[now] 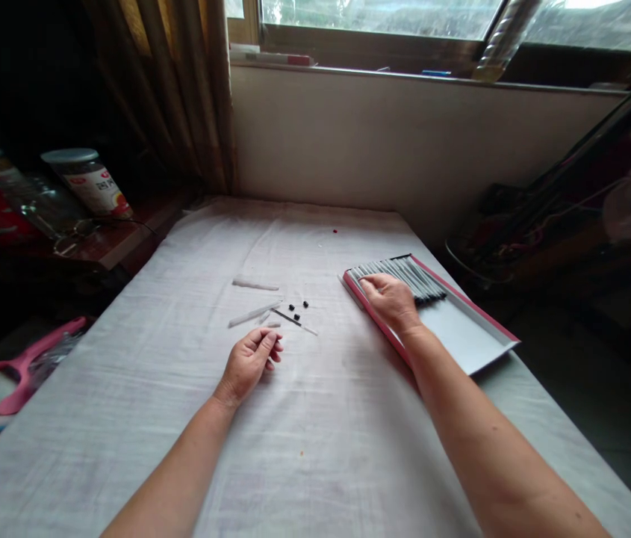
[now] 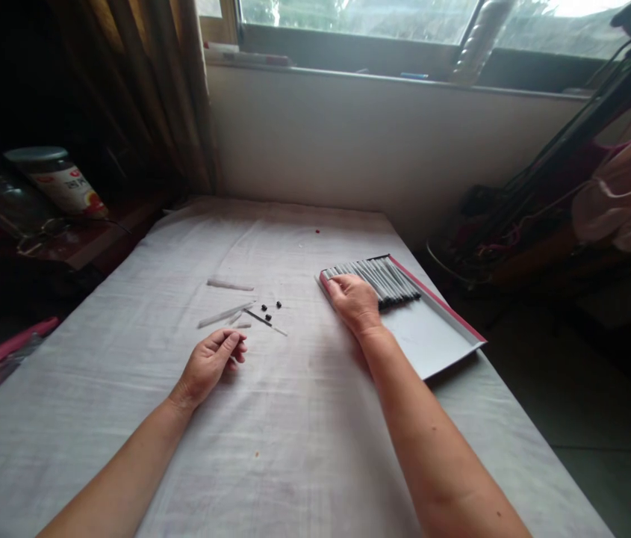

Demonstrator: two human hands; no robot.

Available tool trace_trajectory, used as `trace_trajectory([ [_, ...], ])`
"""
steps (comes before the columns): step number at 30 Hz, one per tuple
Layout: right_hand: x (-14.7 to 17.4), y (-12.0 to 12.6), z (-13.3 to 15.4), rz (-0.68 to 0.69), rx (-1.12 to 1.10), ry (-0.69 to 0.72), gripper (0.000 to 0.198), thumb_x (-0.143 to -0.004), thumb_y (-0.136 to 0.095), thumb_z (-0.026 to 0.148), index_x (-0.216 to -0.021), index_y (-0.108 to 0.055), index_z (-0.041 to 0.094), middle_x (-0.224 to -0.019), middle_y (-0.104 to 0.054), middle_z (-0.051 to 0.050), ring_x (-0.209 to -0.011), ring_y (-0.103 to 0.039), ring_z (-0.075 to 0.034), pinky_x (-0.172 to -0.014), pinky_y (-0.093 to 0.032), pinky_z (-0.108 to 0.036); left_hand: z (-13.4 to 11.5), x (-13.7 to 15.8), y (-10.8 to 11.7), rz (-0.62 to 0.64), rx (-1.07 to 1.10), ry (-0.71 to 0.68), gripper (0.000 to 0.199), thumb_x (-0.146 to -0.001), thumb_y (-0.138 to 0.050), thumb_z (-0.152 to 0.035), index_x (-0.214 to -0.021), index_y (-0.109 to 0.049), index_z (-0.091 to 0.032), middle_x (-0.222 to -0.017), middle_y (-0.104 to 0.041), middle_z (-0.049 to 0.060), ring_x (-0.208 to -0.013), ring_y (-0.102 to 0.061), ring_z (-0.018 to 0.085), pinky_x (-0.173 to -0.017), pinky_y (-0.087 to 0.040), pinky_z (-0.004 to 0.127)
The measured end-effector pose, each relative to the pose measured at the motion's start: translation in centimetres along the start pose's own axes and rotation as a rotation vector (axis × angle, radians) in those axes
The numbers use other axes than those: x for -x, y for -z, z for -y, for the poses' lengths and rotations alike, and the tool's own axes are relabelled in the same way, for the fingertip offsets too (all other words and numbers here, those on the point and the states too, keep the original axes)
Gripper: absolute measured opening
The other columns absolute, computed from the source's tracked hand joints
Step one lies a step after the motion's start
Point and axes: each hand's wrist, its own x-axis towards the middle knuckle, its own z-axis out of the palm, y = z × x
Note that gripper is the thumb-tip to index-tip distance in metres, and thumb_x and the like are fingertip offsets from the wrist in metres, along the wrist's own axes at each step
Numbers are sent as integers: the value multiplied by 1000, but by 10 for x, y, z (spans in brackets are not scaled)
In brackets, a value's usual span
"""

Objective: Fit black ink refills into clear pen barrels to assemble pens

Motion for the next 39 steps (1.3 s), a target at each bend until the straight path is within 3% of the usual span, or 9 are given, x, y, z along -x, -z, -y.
trace_trajectory([
  [3,31,-31,38,181,-43,98,20,-84,-58,29,-89,-76,24,-89,-75,-4,-76,-67,-18,-72,-48,-27,5,-4,8,-62,-68,-76,43,-81,-56,-58,-80,-63,-15,-62,-62,1,-50,-57,11,-42,-43,20],
  [5,46,-48,55,261,-14,115,18,-85,-58,28,-92,-75,25,-92,-74,-3,-77,-67,-17,-70,-47,-26,8,-9,18,-177,-243,-190,39,-84,-52,-54,-80,-64,-17,-62,-62,1,-50,-57,12,-45,-45,21],
  [9,65,-60,68,297,52,59,19,-87,-58,29,-96,-74,24,-96,-72,-4,-84,-65,-19,-71,-46,-27,10,-19,47,-455,-784,-488,24,-86,-51,-35,-91,-68,-20,-87,-70,8,-80,-65,21,-76,-51,33],
  [12,76,-57,66,265,68,48,18,-86,-59,30,-96,-74,24,-97,-71,-5,-91,-64,-20,-76,-45,-28,13,-22,60,-490,-1066,-466,26,-84,-54,-26,-107,-66,-20,-111,-69,12,-106,-60,29,-92,-44,44],
  [16,87,-54,61,222,102,65,16,-84,-62,30,-94,-73,24,-96,-68,-5,-93,-61,-21,-77,-44,-29,18,-23,61,-460,-1233,-329,25,-82,-60,-27,-106,-66,-20,-121,-65,14,-117,-54,34,-97,-39,50],
  [26,91,-59,54,176,145,112,14,-88,-57,26,-85,-70,23,-92,-67,-6,-88,-58,-21,-74,-41,-28,13,-21,58,-421,-1260,-271,10,-84,-58,-28,-91,-64,-22,-114,-70,8,-108,-60,30,-92,-41,44],
  [31,97,-59,47,103,63,85,16,-87,-52,24,-84,-67,20,-84,-69,-7,-80,-60,-21,-72,-42,-28,12,-21,58,-441,-1264,-287,17,-86,-54,-30,-95,-64,-20,-94,-73,10,-93,-64,29,-86,-44,42],
  [34,105,-54,41,50,-90,-14,18,-86,-50,29,-84,-66,21,-81,-71,-5,-74,-63,-19,-69,-44,-28,11,-21,59,-485,-1144,-340,21,-86,-52,-33,-95,-64,-19,-83,-71,9,-83,-66,27,-80,-46,39],
  [39,116,-45,32,-52,-467,-230,21,-78,-56,38,-83,-65,20,-76,-70,-4,-67,-62,-18,-68,-48,-31,8,-22,57,-547,-703,-446,24,-81,-57,-39,-92,-64,-19,-79,-68,3,-71,-64,17,-71,-50,28],
])
